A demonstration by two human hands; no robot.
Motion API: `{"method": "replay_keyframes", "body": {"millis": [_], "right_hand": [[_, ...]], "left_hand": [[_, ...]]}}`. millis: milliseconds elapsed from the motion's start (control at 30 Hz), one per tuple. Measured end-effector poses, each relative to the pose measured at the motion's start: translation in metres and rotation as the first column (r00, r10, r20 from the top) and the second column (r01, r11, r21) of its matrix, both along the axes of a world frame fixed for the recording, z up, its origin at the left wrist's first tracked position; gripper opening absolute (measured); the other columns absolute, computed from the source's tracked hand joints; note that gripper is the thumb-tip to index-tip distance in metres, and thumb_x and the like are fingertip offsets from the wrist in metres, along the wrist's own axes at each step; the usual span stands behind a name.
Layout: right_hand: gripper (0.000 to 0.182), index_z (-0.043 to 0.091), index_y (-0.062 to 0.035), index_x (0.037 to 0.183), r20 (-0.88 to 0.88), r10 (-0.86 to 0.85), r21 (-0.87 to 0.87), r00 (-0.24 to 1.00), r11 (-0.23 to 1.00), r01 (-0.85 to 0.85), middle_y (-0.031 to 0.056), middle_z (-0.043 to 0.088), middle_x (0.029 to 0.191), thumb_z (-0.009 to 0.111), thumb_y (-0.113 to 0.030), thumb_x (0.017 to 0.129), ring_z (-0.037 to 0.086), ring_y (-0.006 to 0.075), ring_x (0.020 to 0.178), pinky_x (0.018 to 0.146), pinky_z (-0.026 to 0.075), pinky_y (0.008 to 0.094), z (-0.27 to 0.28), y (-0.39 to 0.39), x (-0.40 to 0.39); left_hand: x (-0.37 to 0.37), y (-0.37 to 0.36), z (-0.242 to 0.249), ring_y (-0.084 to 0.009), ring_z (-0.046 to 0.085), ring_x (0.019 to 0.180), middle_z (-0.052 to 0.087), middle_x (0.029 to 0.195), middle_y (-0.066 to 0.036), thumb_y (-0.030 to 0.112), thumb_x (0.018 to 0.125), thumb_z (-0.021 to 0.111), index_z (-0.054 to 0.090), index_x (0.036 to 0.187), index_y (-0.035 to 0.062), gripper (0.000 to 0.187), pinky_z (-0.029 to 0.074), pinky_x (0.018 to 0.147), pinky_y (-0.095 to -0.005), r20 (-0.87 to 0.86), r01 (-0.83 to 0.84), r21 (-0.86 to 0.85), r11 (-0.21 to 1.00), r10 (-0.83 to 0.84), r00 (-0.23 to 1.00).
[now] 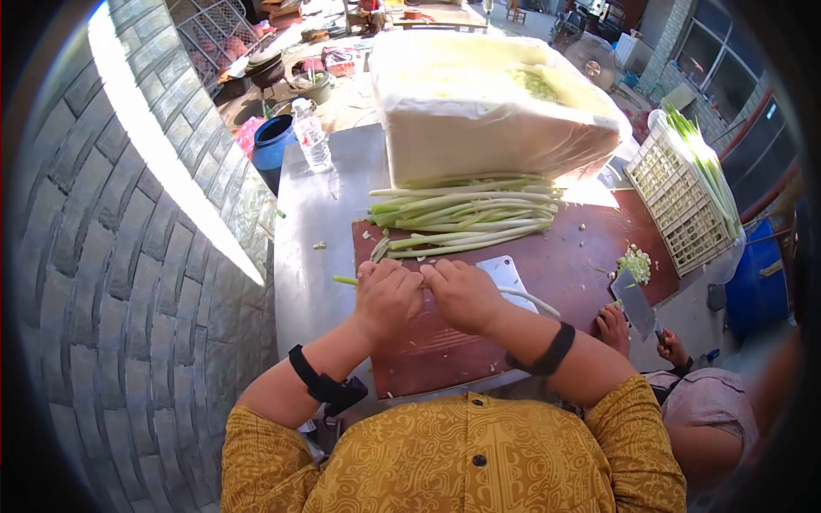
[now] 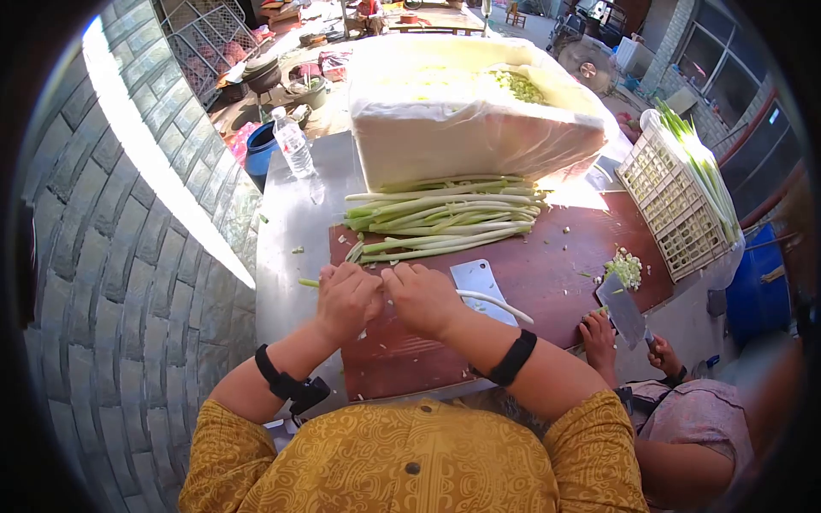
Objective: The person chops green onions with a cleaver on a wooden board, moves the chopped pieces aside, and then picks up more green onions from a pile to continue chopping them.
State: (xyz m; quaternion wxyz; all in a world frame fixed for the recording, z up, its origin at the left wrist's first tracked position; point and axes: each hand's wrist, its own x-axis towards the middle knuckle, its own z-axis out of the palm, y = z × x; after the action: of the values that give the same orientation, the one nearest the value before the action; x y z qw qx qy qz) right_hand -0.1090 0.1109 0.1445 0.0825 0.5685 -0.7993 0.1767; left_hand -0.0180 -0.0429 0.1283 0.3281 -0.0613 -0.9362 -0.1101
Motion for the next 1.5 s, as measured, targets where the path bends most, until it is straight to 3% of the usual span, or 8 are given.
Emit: {"method": "replay_keyframes", "body": {"millis": [400, 600, 833, 967, 1067, 1300, 1433, 1500], "right_hand": [[0.013, 0.06, -0.0076, 0.077, 0.113, 0.121, 0.354, 0.986, 0.923, -0.153, 0.0105, 0.063, 0.079, 0.056, -0.02, 0.076, 0.062, 0.0282, 0.074, 0.068, 0.05, 0.0412, 0.012, -0.021, 0.036], [0.017, 0.059, -0.0033, 0.08, 0.402, -0.013, 0.047, 0.916, 0.999, -0.007, 0.0166, 0.062, 0.076, 0.046, -0.013, 0.085, 0.061, 0.0351, 0.073, 0.066, 0.047, 0.0441, 0.034, -0.031, 0.05], [0.019, 0.056, 0.0003, 0.085, 0.693, 0.082, -0.296, 0.716, 0.938, 0.179, 0.0132, 0.057, 0.07, 0.042, -0.011, 0.087, 0.053, 0.0231, 0.058, 0.059, 0.045, 0.0349, 0.077, -0.032, 0.03], [0.018, 0.056, 0.0002, 0.085, 0.575, 0.136, -0.383, 0.807, 0.916, 0.119, 0.0111, 0.057, 0.07, 0.04, -0.008, 0.088, 0.05, 0.0194, 0.058, 0.058, 0.044, 0.0317, 0.099, -0.015, 0.028], [0.016, 0.056, 0.0001, 0.085, 0.57, 0.181, -0.37, 0.802, 0.927, 0.054, 0.0115, 0.056, 0.071, 0.041, -0.004, 0.086, 0.052, 0.0206, 0.06, 0.059, 0.044, 0.0317, 0.099, -0.001, 0.032], [0.015, 0.056, -0.0002, 0.085, 0.582, 0.209, -0.335, 0.786, 0.942, -0.002, 0.0128, 0.056, 0.073, 0.042, -0.001, 0.084, 0.054, 0.0243, 0.061, 0.059, 0.045, 0.0326, 0.097, 0.018, 0.041], [0.015, 0.057, 0.0, 0.086, 0.552, 0.226, -0.362, 0.802, 0.932, -0.013, 0.0128, 0.056, 0.073, 0.042, 0.0, 0.084, 0.054, 0.0246, 0.061, 0.059, 0.045, 0.0322, 0.097, 0.025, 0.041], [0.016, 0.057, 0.0001, 0.086, 0.557, 0.216, -0.36, 0.802, 0.933, -0.001, 0.0127, 0.057, 0.073, 0.042, 0.001, 0.083, 0.054, 0.024, 0.061, 0.058, 0.045, 0.0319, 0.096, 0.027, 0.041]], "left_hand": [[0.057, -0.007, -0.007, -0.0207, 0.052, 0.081, 0.054, 0.074, 0.001, 0.013, 0.076, 0.059, 0.057, 0.077, 0.0138, 0.002, 0.031, 0.077, -0.0414, 0.25, 0.026, 0.05, 0.998, -0.037, 0.968], [0.063, -0.011, 0.018, -0.0247, 0.05, 0.077, 0.052, 0.073, -0.004, 0.011, 0.084, 0.056, 0.058, 0.08, 0.01, 0.005, 0.033, 0.072, -0.0391, -0.006, 0.06, 0.312, 0.948, -0.061, 0.998], [0.063, -0.031, 0.031, -0.0264, 0.052, 0.081, 0.057, 0.08, -0.008, 0.018, 0.095, 0.051, 0.059, 0.082, 0.0027, 0.022, 0.042, 0.074, -0.0367, -0.132, 0.014, 0.68, 0.733, 0.103, 0.986], [0.08, -0.068, 0.032, -0.0259, 0.051, 0.079, 0.055, 0.078, -0.008, 0.019, 0.092, 0.057, 0.064, 0.088, 0.0036, 0.017, 0.042, 0.073, -0.0362, -0.256, 0.0, 0.404, 0.915, 0.113, 0.96], [0.1, -0.083, 0.038, -0.0264, 0.05, 0.077, 0.054, 0.077, -0.008, 0.022, 0.087, 0.064, 0.067, 0.085, 0.0068, 0.016, 0.041, 0.072, -0.0346, -0.14, -0.065, 0.189, 0.98, 0.093, 0.986], [0.107, -0.122, 0.043, -0.022, 0.062, 0.068, 0.063, 0.069, -0.005, 0.024, 0.073, 0.072, 0.069, 0.083, 0.0084, 0.019, 0.048, 0.066, -0.0341, 0.614, -0.383, 0.406, 0.83, 0.063, 0.786], [0.076, -0.146, 0.075, -0.0252, 0.064, 0.068, 0.066, 0.07, -0.009, 0.027, 0.072, 0.067, 0.069, 0.078, 0.0057, 0.022, 0.051, 0.065, -0.033, 0.735, -0.4, 0.377, 0.835, -0.008, 0.678], [0.044, -0.168, 0.079, -0.0274, 0.064, 0.069, 0.066, 0.071, -0.011, 0.03, 0.073, 0.066, 0.069, 0.078, 0.0057, 0.025, 0.051, 0.065, -0.0346, 0.647, -0.311, 0.284, 0.907, 0.058, 0.76]]}}
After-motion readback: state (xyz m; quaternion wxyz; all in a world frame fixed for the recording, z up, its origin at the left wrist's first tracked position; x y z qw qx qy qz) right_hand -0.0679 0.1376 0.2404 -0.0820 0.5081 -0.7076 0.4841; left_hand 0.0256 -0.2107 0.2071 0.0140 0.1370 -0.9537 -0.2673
